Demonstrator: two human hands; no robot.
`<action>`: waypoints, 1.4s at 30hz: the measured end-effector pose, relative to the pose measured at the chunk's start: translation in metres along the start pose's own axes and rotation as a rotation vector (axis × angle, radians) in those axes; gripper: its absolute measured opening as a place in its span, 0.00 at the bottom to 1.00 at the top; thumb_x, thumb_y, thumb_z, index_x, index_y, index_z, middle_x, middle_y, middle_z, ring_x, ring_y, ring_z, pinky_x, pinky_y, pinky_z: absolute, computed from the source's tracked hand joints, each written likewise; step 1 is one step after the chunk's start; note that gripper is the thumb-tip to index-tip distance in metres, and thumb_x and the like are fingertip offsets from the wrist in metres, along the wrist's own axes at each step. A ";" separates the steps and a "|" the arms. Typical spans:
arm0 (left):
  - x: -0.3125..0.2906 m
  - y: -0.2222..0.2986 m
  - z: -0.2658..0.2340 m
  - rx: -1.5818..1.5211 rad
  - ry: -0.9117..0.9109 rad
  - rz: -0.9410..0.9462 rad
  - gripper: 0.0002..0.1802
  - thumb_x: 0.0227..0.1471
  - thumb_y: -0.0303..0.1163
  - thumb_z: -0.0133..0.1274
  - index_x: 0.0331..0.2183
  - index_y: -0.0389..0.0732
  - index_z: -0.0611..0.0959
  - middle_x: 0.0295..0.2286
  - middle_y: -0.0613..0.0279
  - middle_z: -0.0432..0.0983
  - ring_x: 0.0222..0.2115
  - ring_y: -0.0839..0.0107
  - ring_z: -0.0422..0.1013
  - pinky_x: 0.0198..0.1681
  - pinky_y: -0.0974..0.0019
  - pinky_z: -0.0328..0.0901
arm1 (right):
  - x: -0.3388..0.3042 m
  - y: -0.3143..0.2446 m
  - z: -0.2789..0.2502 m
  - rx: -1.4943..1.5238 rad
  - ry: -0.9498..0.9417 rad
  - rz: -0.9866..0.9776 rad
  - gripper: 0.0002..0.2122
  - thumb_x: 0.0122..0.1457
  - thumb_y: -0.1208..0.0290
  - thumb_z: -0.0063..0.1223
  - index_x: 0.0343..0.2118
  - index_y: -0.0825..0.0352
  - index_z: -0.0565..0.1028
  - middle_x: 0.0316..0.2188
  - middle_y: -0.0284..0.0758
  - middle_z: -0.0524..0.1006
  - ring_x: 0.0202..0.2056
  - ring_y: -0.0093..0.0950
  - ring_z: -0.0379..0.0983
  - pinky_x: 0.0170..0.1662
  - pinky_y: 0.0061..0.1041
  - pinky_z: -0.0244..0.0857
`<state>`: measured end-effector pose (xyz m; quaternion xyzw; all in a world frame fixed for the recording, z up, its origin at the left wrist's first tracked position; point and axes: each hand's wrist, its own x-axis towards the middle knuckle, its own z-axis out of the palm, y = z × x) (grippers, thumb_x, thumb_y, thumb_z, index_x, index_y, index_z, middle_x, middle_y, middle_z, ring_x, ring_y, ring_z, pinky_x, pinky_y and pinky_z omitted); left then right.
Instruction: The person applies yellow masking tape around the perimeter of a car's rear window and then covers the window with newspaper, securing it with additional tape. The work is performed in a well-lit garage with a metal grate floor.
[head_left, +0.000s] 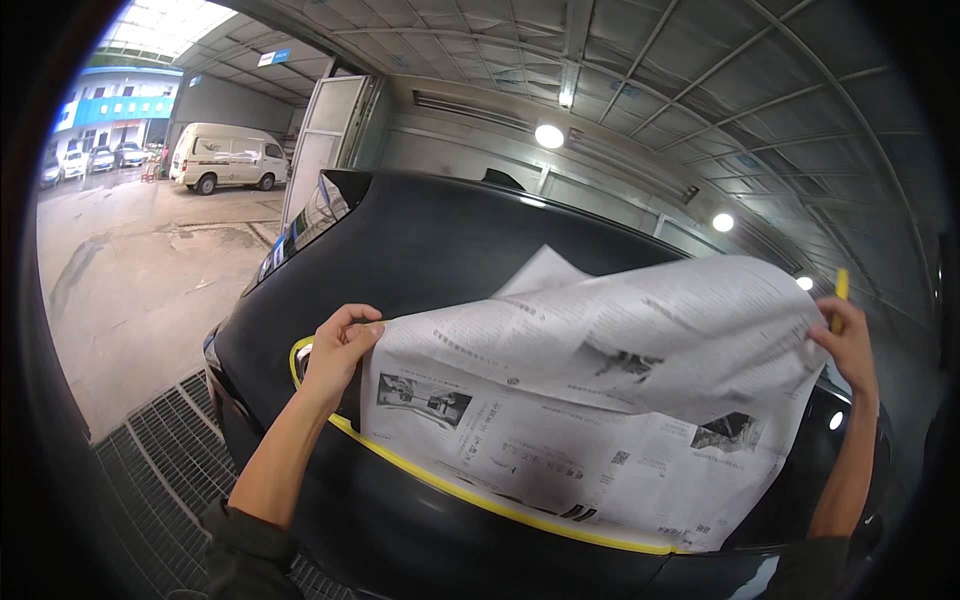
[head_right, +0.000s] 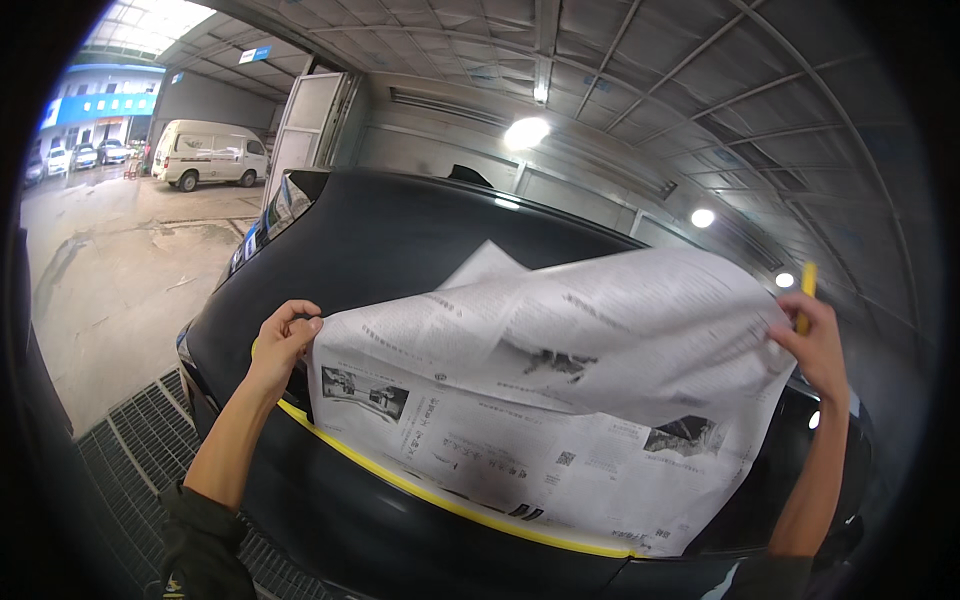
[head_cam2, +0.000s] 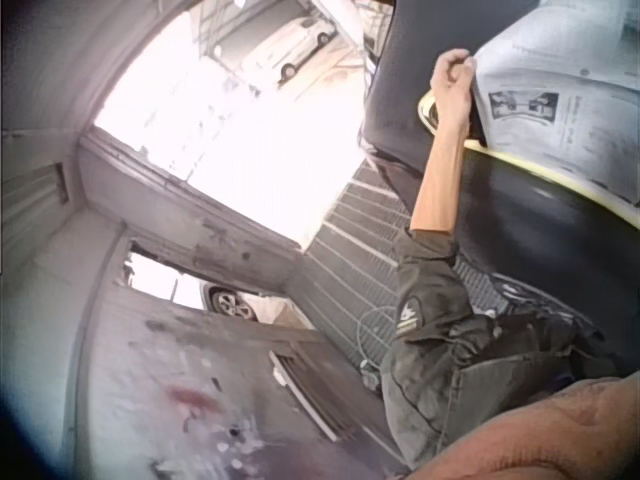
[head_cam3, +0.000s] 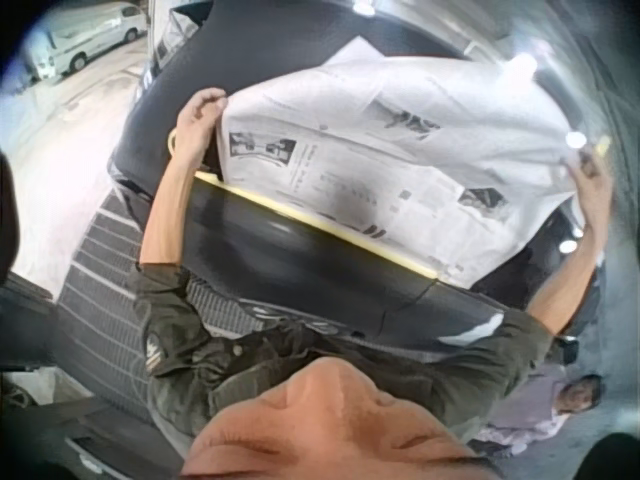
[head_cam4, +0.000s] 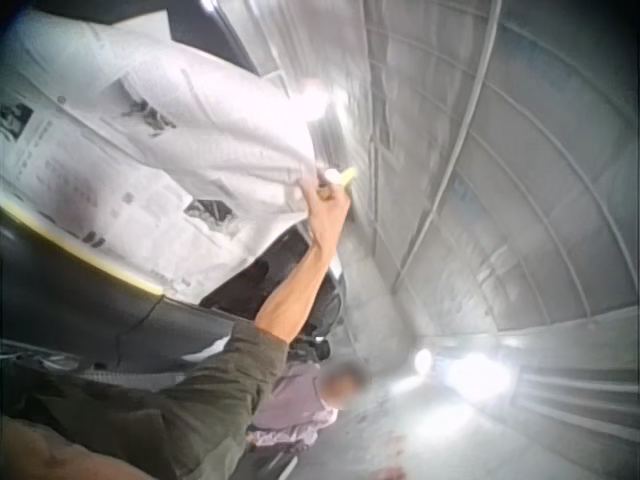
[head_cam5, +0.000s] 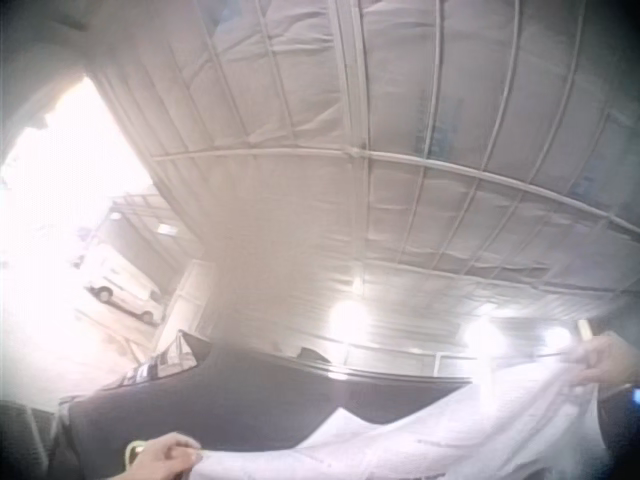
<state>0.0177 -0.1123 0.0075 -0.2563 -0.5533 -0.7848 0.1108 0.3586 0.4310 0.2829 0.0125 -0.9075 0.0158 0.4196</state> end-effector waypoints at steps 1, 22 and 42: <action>-0.011 0.004 -0.003 0.017 -0.015 0.041 0.09 0.65 0.30 0.58 0.45 0.38 0.82 0.30 0.75 0.77 0.32 0.85 0.69 0.39 0.77 0.62 | -0.011 0.006 0.000 0.022 0.041 0.006 0.12 0.53 0.71 0.67 0.37 0.72 0.79 0.30 0.28 0.77 0.32 0.20 0.69 0.39 0.22 0.63; -0.024 0.042 -0.016 -0.007 -0.537 -0.406 0.19 0.58 0.28 0.66 0.50 0.38 0.84 0.25 0.76 0.78 0.25 0.90 0.67 0.31 0.81 0.57 | -0.125 0.023 -0.073 0.337 0.184 -0.073 0.23 0.54 0.49 0.71 0.35 0.60 0.70 0.29 0.25 0.66 0.34 0.20 0.62 0.39 0.24 0.55; 0.049 -0.035 0.007 0.272 -0.250 0.106 0.33 0.50 0.22 0.71 0.58 0.34 0.79 0.44 0.59 0.83 0.44 0.74 0.78 0.51 0.68 0.72 | 0.148 0.080 0.110 0.066 -0.177 0.097 0.08 0.54 0.78 0.67 0.37 0.69 0.83 0.25 0.27 0.77 0.28 0.21 0.74 0.33 0.24 0.68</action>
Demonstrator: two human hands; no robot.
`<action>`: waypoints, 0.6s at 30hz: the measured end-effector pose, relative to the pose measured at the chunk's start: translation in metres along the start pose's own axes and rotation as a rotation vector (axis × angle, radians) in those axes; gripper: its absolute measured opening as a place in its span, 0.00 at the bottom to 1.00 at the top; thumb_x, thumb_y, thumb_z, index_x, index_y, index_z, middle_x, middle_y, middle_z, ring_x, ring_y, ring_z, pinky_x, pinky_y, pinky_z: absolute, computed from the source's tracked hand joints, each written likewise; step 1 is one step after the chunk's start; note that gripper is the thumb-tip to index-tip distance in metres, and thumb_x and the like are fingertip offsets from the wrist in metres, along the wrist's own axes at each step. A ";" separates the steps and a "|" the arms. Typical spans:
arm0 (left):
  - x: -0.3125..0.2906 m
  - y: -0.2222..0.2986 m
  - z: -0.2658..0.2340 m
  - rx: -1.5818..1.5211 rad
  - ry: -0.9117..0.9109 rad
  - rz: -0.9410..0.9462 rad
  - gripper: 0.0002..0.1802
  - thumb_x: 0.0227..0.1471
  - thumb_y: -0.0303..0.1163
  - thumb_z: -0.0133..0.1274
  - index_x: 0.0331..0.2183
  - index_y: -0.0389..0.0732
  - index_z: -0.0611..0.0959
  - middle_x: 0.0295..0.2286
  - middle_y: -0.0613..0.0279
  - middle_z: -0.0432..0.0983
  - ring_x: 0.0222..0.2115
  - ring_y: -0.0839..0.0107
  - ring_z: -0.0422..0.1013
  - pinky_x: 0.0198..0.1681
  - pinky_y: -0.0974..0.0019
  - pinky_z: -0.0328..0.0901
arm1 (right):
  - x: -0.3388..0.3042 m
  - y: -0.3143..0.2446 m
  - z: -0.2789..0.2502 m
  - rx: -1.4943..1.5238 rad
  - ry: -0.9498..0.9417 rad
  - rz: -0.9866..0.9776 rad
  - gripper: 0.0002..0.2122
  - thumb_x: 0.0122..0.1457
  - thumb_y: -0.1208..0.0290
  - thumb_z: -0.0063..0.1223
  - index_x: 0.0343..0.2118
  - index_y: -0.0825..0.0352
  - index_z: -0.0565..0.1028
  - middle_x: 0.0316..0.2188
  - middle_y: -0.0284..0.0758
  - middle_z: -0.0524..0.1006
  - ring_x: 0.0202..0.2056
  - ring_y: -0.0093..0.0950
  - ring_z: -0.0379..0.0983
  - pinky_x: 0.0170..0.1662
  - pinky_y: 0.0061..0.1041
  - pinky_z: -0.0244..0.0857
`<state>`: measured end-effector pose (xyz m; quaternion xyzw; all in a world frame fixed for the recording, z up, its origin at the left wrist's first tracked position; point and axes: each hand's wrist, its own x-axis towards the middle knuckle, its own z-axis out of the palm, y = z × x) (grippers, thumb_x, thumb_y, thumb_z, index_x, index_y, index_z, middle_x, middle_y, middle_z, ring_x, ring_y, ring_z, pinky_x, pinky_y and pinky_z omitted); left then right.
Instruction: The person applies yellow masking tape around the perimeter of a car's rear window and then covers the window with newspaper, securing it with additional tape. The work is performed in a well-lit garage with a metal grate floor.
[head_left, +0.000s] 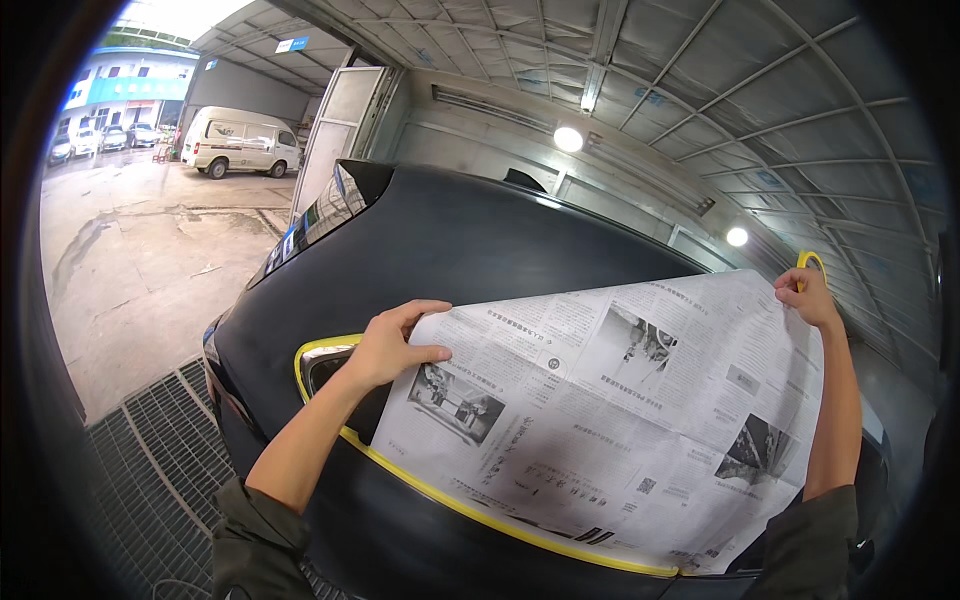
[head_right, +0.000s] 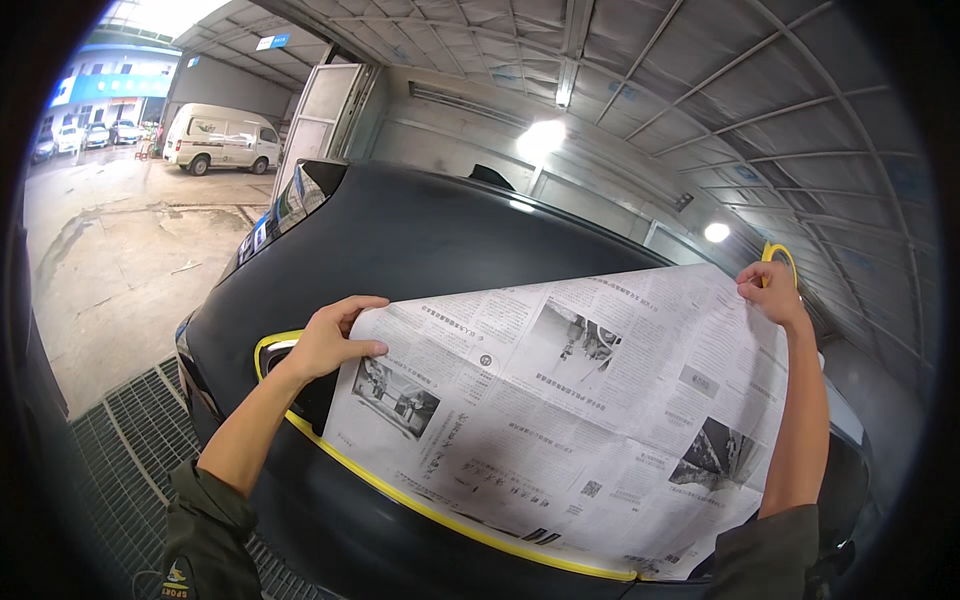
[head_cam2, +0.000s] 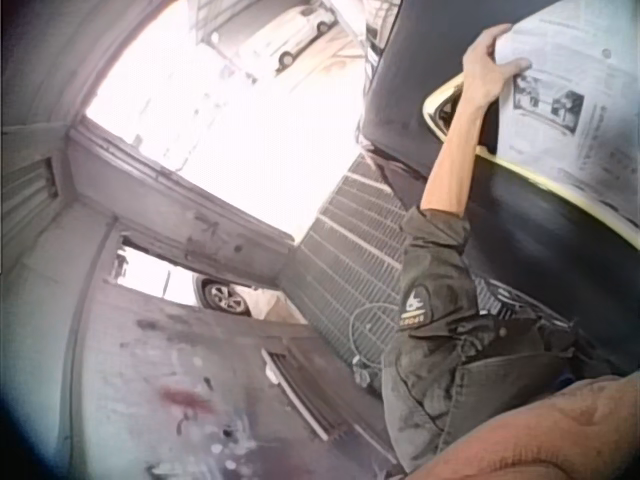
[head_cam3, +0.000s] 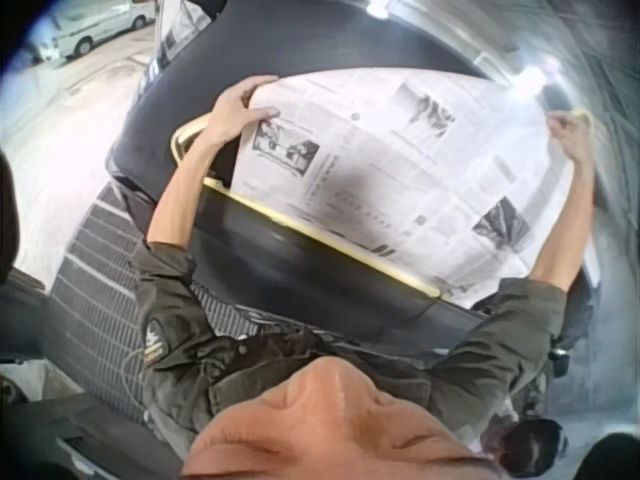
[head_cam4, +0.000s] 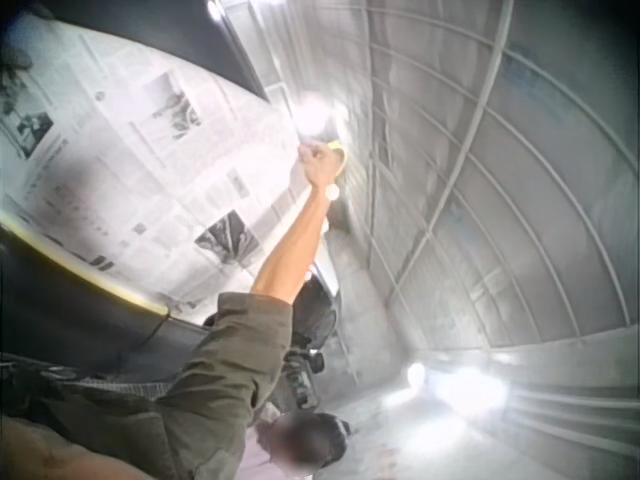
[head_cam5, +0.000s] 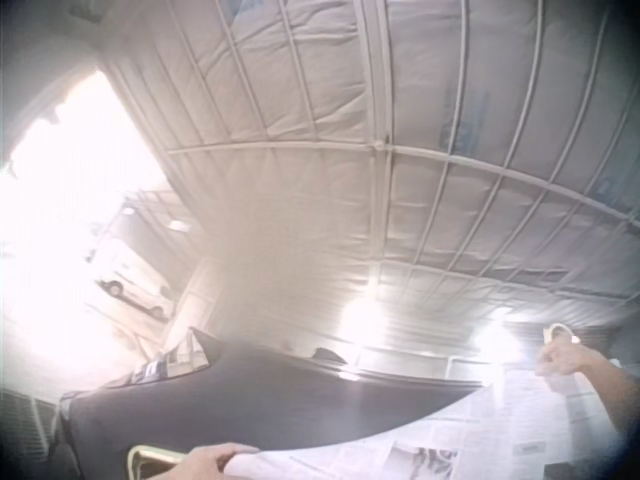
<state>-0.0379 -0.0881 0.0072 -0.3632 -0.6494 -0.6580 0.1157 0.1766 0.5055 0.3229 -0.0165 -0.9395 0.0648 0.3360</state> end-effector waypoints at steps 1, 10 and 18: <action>-0.002 0.000 0.002 0.027 0.023 0.004 0.32 0.51 0.22 0.70 0.58 0.35 0.78 0.44 0.59 0.83 0.43 0.75 0.78 0.50 0.68 0.72 | -0.001 -0.006 0.003 -0.149 0.073 -0.030 0.09 0.53 0.77 0.68 0.38 0.68 0.83 0.28 0.30 0.79 0.32 0.25 0.75 0.37 0.27 0.69; -0.004 0.000 0.014 0.091 0.230 0.034 0.25 0.57 0.26 0.66 0.56 0.40 0.81 0.42 0.58 0.84 0.41 0.73 0.78 0.48 0.69 0.71 | -0.045 -0.179 0.134 -0.428 -0.088 -0.522 0.32 0.55 0.47 0.67 0.60 0.60 0.77 0.60 0.39 0.71 0.62 0.44 0.63 0.66 0.45 0.57; -0.005 -0.003 0.024 0.167 0.208 0.126 0.25 0.58 0.27 0.64 0.57 0.40 0.80 0.40 0.64 0.81 0.41 0.78 0.75 0.47 0.71 0.70 | -0.034 -0.161 0.140 -0.508 -0.073 -0.580 0.37 0.52 0.43 0.68 0.63 0.60 0.75 0.62 0.40 0.70 0.62 0.45 0.63 0.66 0.44 0.57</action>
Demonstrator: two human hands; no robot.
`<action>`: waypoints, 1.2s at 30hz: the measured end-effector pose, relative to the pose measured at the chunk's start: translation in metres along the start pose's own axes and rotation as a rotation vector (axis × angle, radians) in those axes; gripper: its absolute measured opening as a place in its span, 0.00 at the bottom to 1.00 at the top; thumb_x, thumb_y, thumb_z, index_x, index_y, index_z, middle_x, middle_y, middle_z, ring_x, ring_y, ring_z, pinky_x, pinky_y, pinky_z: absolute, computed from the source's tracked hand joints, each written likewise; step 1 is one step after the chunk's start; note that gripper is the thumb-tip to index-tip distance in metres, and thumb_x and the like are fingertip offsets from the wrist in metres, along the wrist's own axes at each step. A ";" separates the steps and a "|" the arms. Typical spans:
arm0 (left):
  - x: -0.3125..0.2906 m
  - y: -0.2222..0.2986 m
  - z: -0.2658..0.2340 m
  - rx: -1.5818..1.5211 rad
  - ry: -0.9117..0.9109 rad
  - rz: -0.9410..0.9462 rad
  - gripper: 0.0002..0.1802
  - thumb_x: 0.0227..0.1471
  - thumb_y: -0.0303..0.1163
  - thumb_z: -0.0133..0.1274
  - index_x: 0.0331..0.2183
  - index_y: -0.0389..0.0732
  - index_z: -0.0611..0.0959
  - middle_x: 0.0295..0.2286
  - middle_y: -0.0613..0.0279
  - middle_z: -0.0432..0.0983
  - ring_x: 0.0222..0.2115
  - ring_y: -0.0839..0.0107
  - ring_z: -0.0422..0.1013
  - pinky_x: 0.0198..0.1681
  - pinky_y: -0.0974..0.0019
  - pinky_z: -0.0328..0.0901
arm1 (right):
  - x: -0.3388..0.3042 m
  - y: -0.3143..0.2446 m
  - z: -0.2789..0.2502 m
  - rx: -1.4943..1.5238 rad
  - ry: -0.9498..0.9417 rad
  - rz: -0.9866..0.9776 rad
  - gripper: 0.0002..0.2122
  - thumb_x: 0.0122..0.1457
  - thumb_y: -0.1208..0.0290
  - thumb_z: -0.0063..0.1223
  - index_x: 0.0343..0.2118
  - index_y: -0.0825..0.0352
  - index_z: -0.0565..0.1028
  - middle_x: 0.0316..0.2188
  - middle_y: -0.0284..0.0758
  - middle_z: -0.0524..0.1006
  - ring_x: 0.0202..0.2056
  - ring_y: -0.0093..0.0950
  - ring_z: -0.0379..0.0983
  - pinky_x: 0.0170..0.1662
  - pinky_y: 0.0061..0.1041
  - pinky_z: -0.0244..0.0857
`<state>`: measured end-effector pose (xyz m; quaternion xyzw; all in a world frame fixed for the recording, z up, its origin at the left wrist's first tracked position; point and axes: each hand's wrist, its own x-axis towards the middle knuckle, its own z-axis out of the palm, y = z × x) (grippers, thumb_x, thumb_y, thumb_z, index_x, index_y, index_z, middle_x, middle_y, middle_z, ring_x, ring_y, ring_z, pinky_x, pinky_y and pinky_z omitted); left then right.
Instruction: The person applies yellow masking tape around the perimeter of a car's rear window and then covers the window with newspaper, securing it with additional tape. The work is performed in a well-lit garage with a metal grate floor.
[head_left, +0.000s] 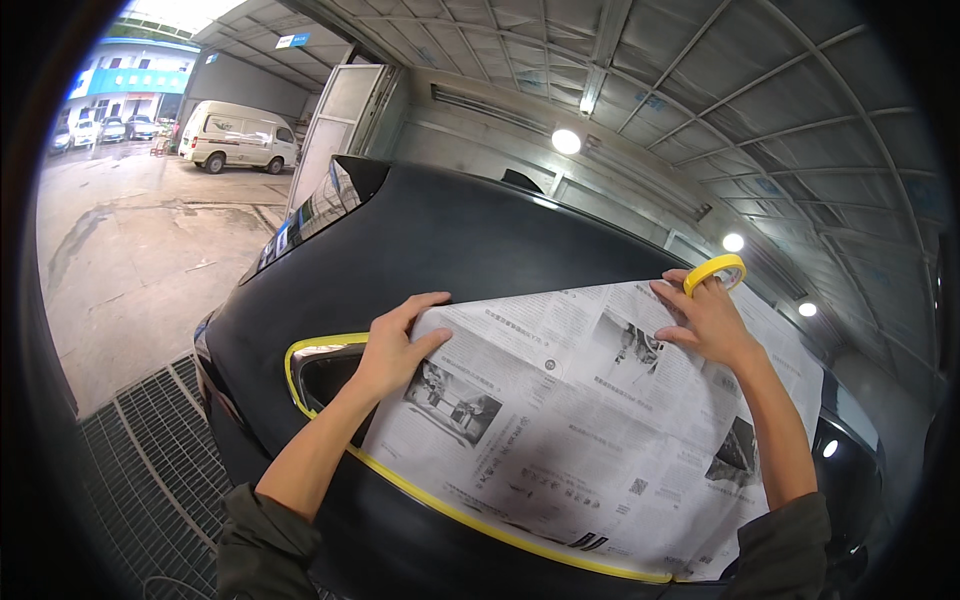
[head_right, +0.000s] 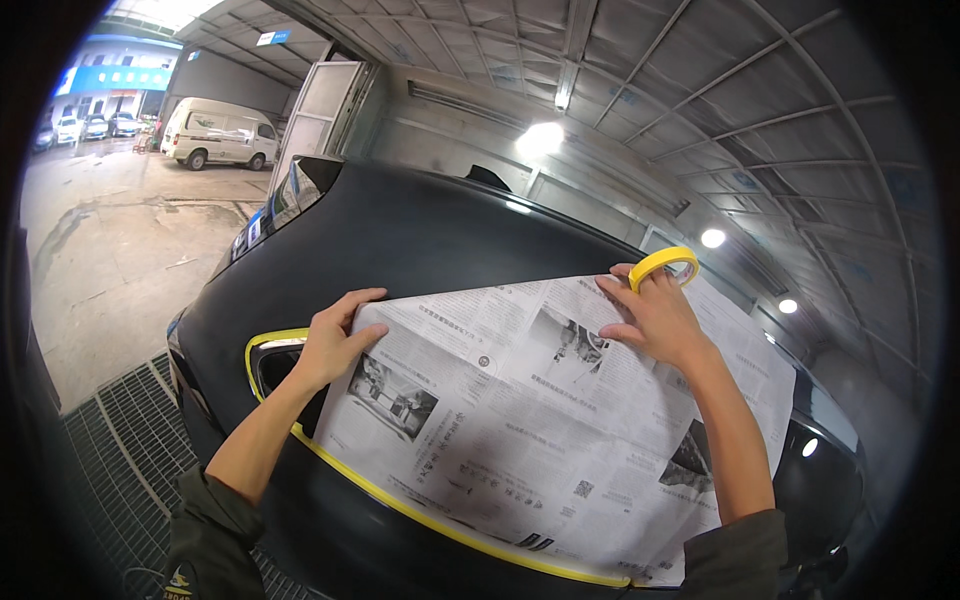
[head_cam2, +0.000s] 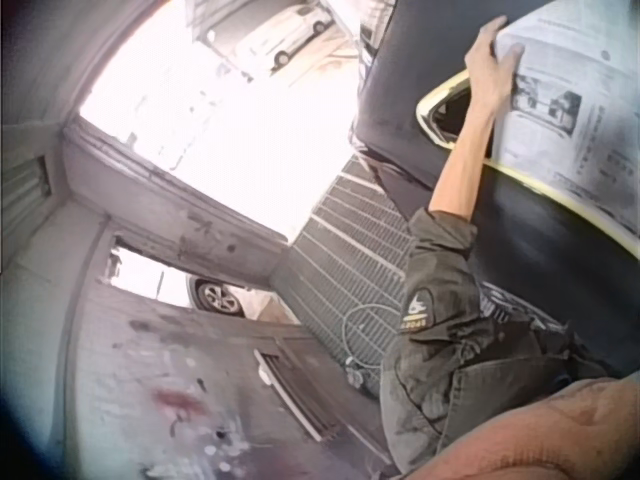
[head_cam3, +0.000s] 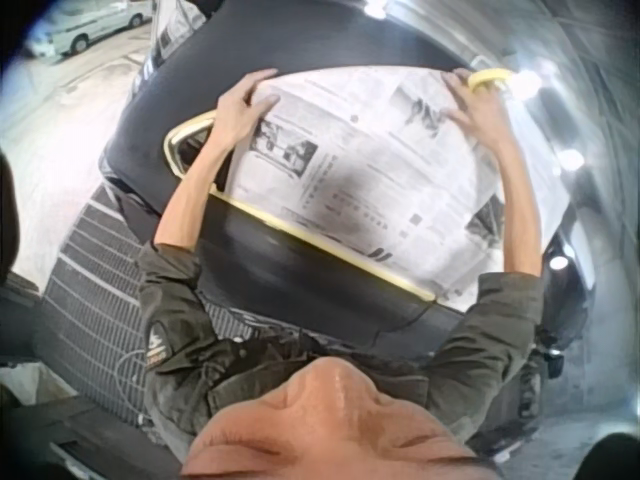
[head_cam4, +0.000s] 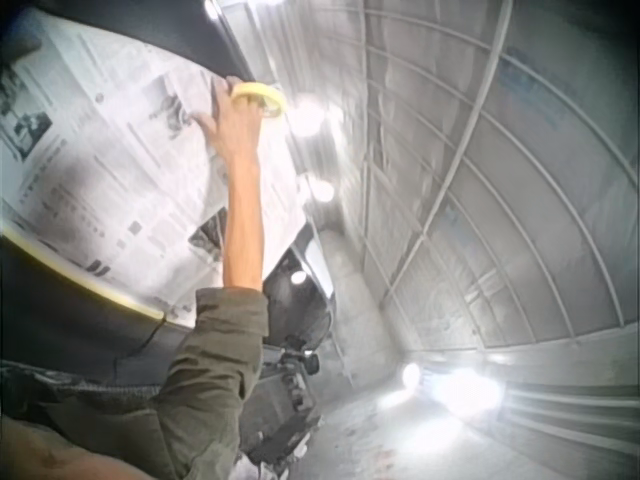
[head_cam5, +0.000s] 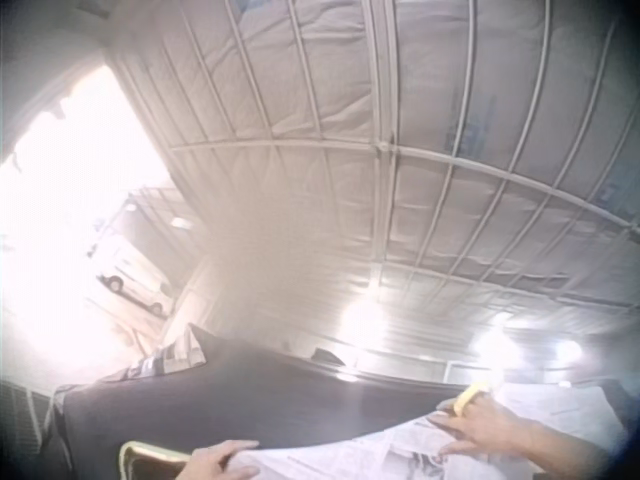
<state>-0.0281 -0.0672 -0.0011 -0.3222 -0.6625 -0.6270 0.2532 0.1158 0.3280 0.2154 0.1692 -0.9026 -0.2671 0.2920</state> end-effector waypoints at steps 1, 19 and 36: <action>-0.001 0.004 0.002 0.039 0.007 -0.010 0.26 0.58 0.27 0.65 0.57 0.40 0.80 0.40 0.65 0.81 0.40 0.78 0.75 0.46 0.72 0.70 | -0.004 0.006 -0.003 0.005 0.025 0.017 0.37 0.52 0.44 0.68 0.63 0.60 0.75 0.61 0.40 0.70 0.61 0.46 0.64 0.66 0.44 0.57; 0.006 -0.014 0.001 -0.390 0.164 -0.161 0.20 0.62 0.28 0.62 0.55 0.36 0.82 0.31 0.72 0.81 0.32 0.85 0.73 0.39 0.78 0.65 | -0.107 0.142 -0.023 0.501 0.165 0.558 0.22 0.63 0.70 0.60 0.61 0.60 0.77 0.32 0.33 0.79 0.34 0.25 0.73 0.46 0.26 0.67; -0.070 0.054 -0.074 -0.136 -0.311 -0.156 0.19 0.50 0.26 0.72 0.46 0.36 0.90 0.38 0.62 0.87 0.39 0.77 0.78 0.46 0.71 0.71 | -0.282 0.089 -0.159 0.499 0.415 0.417 0.12 0.60 0.68 0.65 0.44 0.68 0.82 0.31 0.28 0.75 0.36 0.22 0.70 0.44 0.25 0.63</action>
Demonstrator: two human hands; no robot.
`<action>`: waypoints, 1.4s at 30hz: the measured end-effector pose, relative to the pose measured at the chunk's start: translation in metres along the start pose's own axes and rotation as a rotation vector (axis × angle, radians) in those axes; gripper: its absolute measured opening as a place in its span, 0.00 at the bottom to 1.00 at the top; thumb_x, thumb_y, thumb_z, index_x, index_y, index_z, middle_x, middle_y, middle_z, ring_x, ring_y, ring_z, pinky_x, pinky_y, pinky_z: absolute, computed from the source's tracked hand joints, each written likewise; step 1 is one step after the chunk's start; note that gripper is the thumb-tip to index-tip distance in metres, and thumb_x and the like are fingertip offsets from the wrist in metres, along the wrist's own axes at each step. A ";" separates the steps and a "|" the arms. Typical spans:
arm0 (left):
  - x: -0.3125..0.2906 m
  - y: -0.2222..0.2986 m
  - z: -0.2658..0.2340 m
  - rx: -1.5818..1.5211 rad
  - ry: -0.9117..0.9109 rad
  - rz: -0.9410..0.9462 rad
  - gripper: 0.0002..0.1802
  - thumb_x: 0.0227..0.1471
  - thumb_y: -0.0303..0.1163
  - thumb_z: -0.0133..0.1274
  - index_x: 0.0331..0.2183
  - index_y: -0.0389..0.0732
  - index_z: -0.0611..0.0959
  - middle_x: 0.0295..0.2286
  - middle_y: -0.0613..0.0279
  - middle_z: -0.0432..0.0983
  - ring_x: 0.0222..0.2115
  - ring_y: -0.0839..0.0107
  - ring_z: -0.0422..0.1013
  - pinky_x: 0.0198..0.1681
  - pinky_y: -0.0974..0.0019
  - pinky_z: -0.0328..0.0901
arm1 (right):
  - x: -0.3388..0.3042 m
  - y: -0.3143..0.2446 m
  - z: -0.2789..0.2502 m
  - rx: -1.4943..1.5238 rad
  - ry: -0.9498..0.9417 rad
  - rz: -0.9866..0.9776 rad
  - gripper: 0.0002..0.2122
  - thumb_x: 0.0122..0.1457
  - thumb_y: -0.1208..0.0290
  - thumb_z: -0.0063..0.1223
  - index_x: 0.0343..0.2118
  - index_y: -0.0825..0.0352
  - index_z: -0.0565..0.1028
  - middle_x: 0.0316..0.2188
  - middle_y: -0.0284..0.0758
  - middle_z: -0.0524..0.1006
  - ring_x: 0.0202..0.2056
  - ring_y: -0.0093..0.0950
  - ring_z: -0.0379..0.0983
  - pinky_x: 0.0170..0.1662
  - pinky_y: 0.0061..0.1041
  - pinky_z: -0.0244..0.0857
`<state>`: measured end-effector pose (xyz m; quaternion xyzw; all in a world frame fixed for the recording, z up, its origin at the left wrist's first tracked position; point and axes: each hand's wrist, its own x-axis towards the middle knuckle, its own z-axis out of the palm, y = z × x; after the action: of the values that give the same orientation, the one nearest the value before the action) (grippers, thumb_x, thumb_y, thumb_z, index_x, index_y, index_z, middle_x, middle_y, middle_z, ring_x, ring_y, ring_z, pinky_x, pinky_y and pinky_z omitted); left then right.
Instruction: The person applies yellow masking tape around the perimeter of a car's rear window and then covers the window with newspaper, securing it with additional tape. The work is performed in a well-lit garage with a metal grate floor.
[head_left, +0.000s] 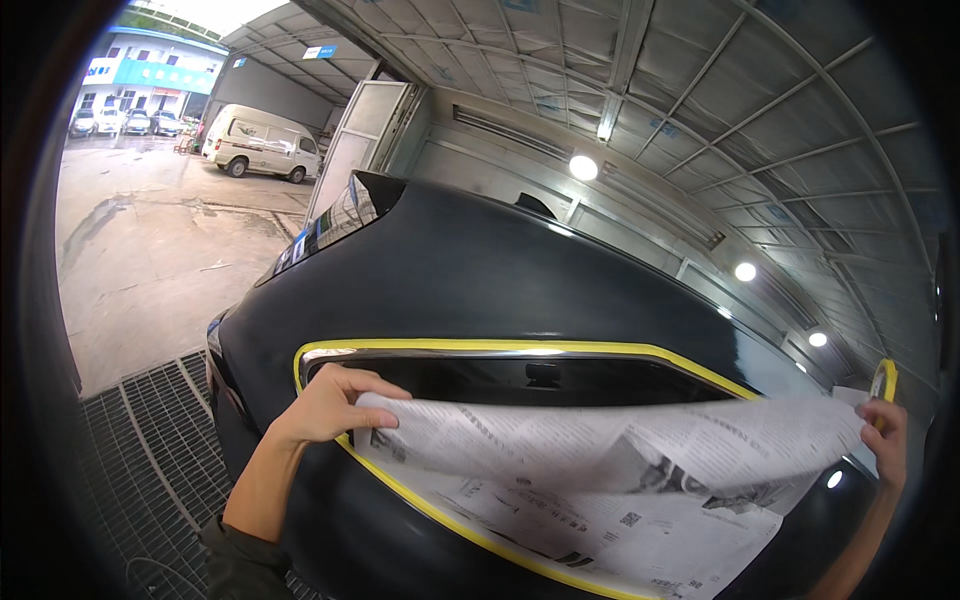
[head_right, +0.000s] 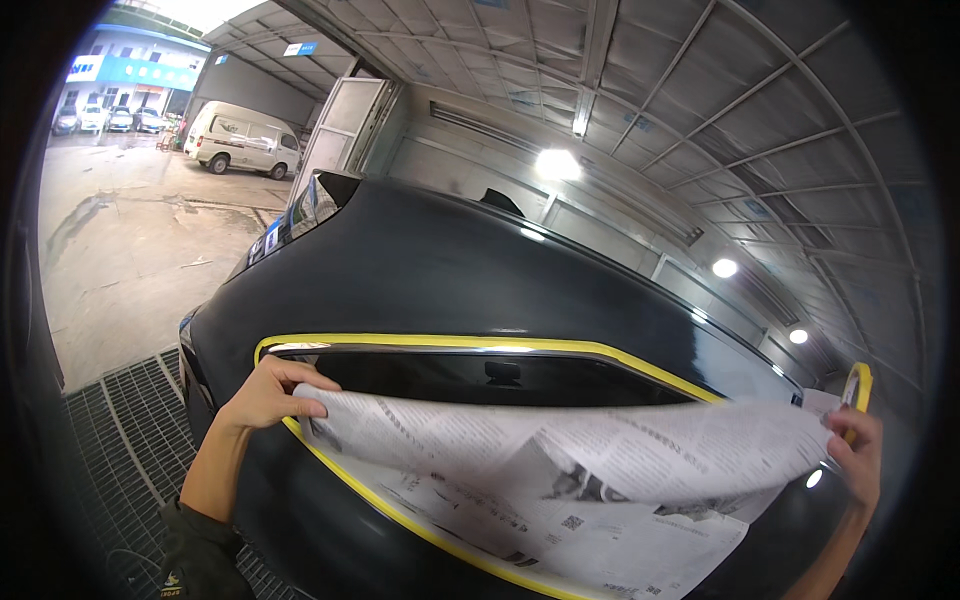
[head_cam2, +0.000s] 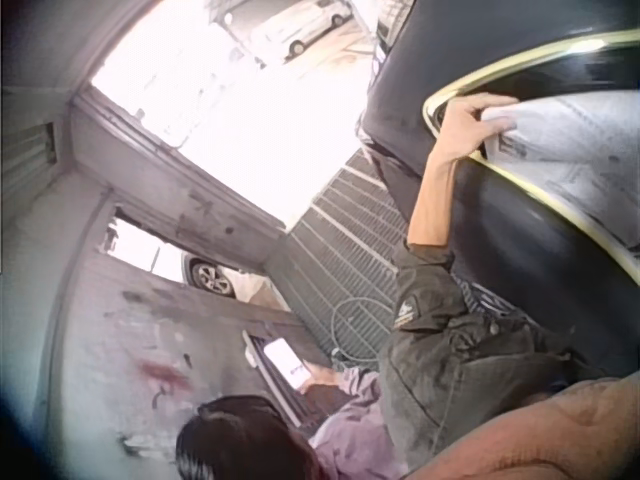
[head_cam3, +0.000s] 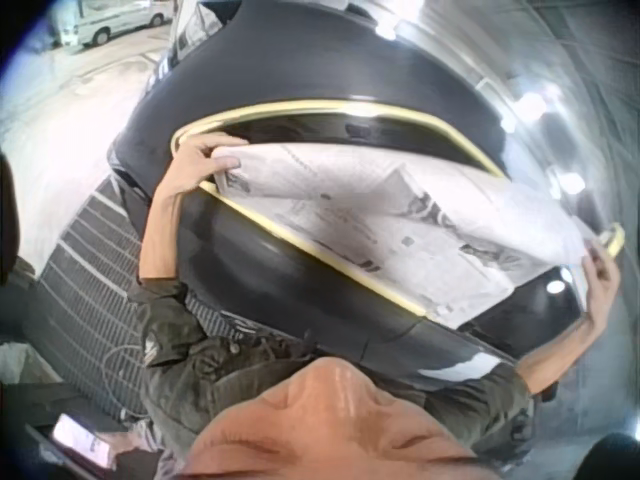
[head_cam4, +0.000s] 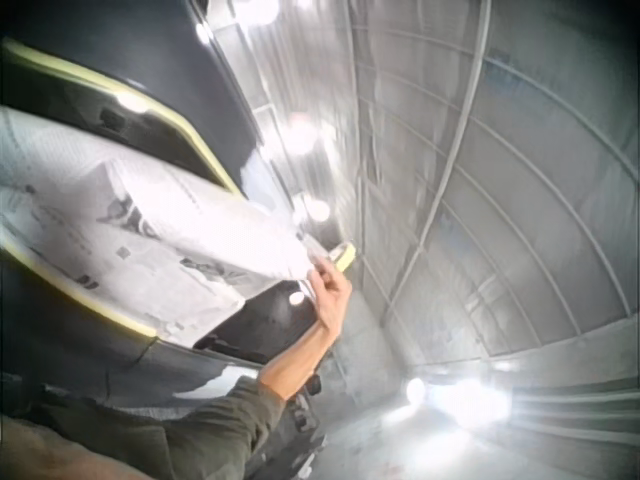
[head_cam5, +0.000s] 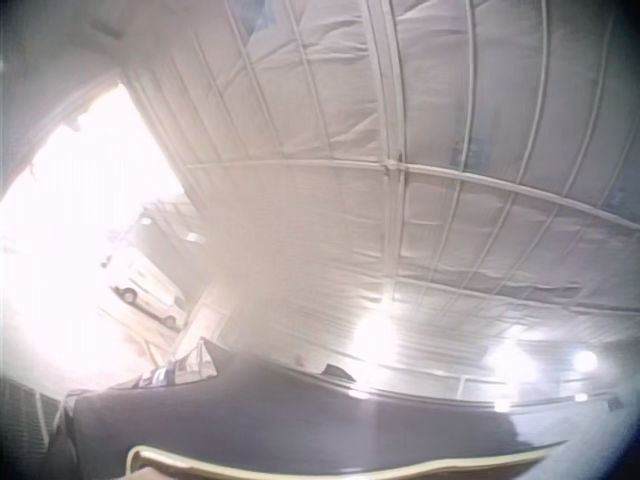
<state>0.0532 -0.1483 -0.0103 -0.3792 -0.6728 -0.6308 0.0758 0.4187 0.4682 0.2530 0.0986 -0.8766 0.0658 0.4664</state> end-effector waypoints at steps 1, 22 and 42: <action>-0.002 0.002 -0.004 -0.011 -0.023 -0.018 0.18 0.50 0.27 0.72 0.45 0.36 0.90 0.37 0.61 0.87 0.39 0.77 0.78 0.46 0.71 0.71 | 0.002 -0.001 -0.010 0.024 -0.038 0.001 0.11 0.59 0.67 0.65 0.41 0.68 0.82 0.31 0.29 0.75 0.37 0.22 0.70 0.45 0.25 0.62; 0.108 -0.059 0.016 -0.216 0.269 -0.228 0.13 0.56 0.30 0.68 0.41 0.32 0.88 0.26 0.69 0.80 0.25 0.85 0.69 0.31 0.77 0.65 | 0.188 0.074 0.114 -0.188 -0.542 0.395 0.05 0.52 0.75 0.71 0.27 0.70 0.84 0.20 0.28 0.79 0.26 0.18 0.72 0.32 0.24 0.65; 0.083 -0.049 0.024 0.350 0.385 -0.068 0.12 0.52 0.35 0.69 0.32 0.35 0.90 0.22 0.57 0.79 0.24 0.69 0.75 0.32 0.63 0.69 | 0.182 0.088 0.174 -0.726 -0.448 0.260 0.09 0.50 0.67 0.74 0.29 0.68 0.86 0.30 0.46 0.84 0.36 0.42 0.81 0.45 0.40 0.73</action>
<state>-0.0251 -0.0879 -0.0057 -0.2106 -0.7571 -0.5675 0.2455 0.1586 0.4974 0.3056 -0.1706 -0.9274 -0.2110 0.2573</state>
